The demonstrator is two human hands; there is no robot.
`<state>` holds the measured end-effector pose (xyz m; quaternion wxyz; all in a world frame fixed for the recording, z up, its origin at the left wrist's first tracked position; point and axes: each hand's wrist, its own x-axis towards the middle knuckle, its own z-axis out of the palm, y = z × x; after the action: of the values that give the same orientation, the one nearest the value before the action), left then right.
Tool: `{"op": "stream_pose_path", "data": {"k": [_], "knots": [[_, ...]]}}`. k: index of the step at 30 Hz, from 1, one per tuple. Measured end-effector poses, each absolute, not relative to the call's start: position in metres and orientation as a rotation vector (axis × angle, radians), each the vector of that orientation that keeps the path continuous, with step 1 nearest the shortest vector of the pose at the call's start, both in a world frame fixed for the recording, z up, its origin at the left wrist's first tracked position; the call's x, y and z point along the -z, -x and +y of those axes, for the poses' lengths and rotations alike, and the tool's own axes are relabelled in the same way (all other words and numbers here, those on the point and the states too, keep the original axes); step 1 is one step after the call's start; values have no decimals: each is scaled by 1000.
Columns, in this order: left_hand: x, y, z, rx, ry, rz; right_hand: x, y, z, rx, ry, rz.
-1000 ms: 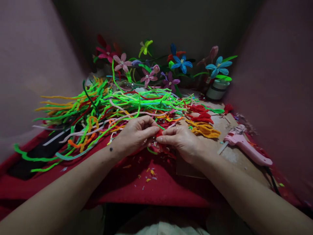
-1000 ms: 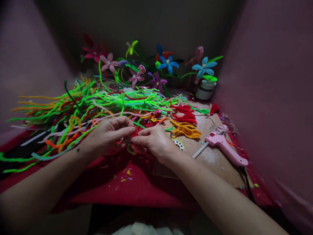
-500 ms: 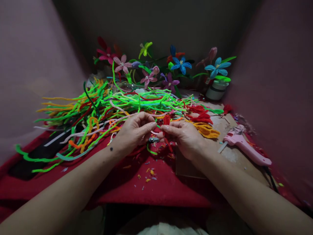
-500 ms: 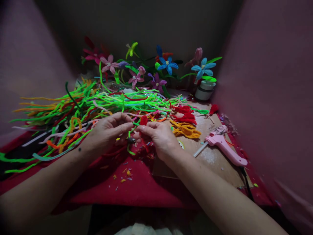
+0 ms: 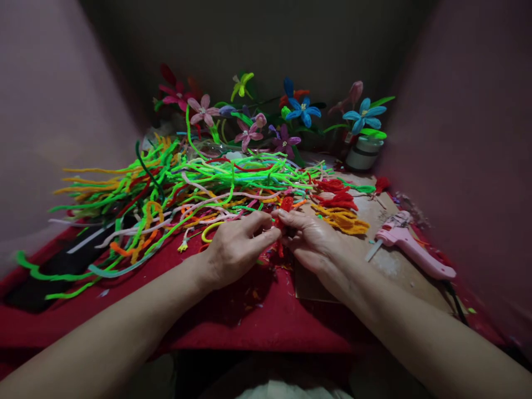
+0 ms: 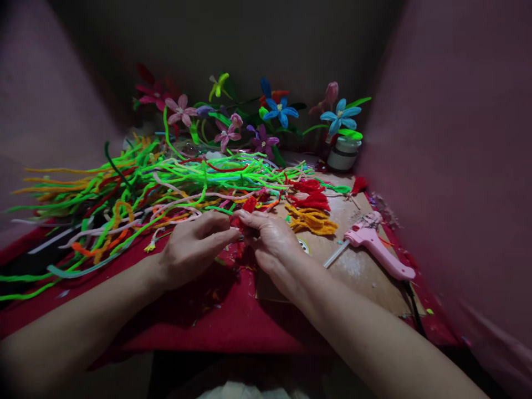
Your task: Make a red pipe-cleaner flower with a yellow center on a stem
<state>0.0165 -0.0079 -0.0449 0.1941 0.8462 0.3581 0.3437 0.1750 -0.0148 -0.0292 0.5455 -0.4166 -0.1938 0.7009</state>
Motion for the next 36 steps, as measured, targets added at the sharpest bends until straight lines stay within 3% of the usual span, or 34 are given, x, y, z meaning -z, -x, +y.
{"op": "stream_pose_path", "data": {"k": [9, 15, 25, 36], "knots": [[29, -18, -8, -1016, -2585, 699, 29, -174, -19, -1693, 902, -540], [19, -22, -12, -1299, -2197, 840, 28, -173, -20, -1678, 937, -564], [31, -28, -12, -1036, -2108, 1143, 34, -167, -23, -1668, 827, -608], [29, -31, -12, -998, -2109, 1276, 43, -164, -27, -1383, 933, -865]]}}
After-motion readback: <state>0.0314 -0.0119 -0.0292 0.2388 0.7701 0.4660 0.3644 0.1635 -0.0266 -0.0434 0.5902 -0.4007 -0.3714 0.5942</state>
